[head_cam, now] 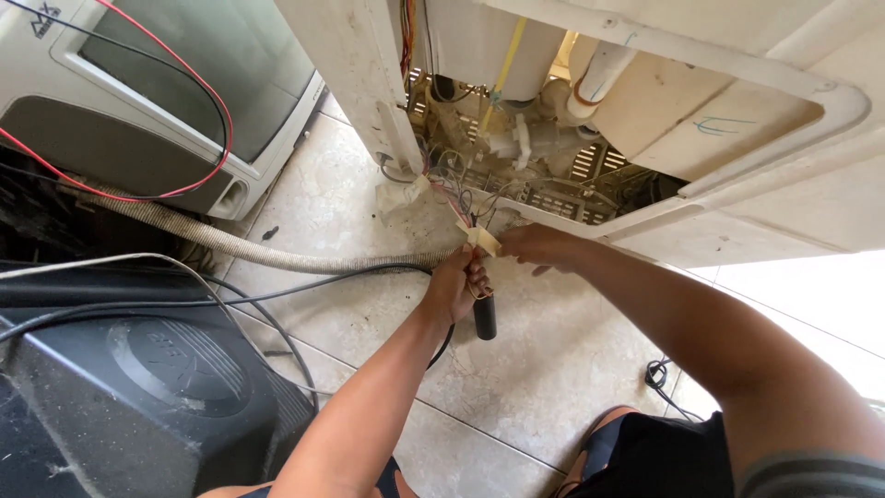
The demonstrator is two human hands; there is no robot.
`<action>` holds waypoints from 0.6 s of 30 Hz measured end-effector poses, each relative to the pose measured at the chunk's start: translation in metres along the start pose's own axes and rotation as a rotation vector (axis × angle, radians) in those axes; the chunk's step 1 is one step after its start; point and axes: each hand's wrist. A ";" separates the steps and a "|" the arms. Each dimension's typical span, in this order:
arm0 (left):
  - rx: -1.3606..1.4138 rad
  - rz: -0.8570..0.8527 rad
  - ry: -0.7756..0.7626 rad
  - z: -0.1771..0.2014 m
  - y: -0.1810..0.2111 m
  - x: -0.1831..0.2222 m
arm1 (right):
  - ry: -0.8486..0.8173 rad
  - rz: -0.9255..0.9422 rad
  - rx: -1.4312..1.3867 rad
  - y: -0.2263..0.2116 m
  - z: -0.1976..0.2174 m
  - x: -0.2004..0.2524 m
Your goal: Repairing the internal wiring of a washing machine by connecting wires and securing them with electrical tape.
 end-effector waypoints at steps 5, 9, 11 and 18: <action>-0.109 -0.120 -0.032 -0.024 0.007 0.022 | 0.096 0.013 -0.378 -0.005 -0.020 -0.027; -0.160 -0.124 -0.037 -0.035 0.008 0.040 | 0.002 0.041 -0.216 -0.016 -0.009 -0.014; -0.181 -0.123 -0.026 -0.036 0.007 0.039 | -0.026 -0.010 -0.096 -0.019 -0.006 -0.021; -0.290 -0.183 0.040 0.006 -0.004 -0.003 | 0.400 0.202 -0.022 0.007 -0.030 -0.076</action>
Point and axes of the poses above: each hand's wrist, its own x-axis away from the middle knuckle, its own z-axis out of the back of the hand, y = z × x, and after that the axes turned 7 degrees about z, right-handed
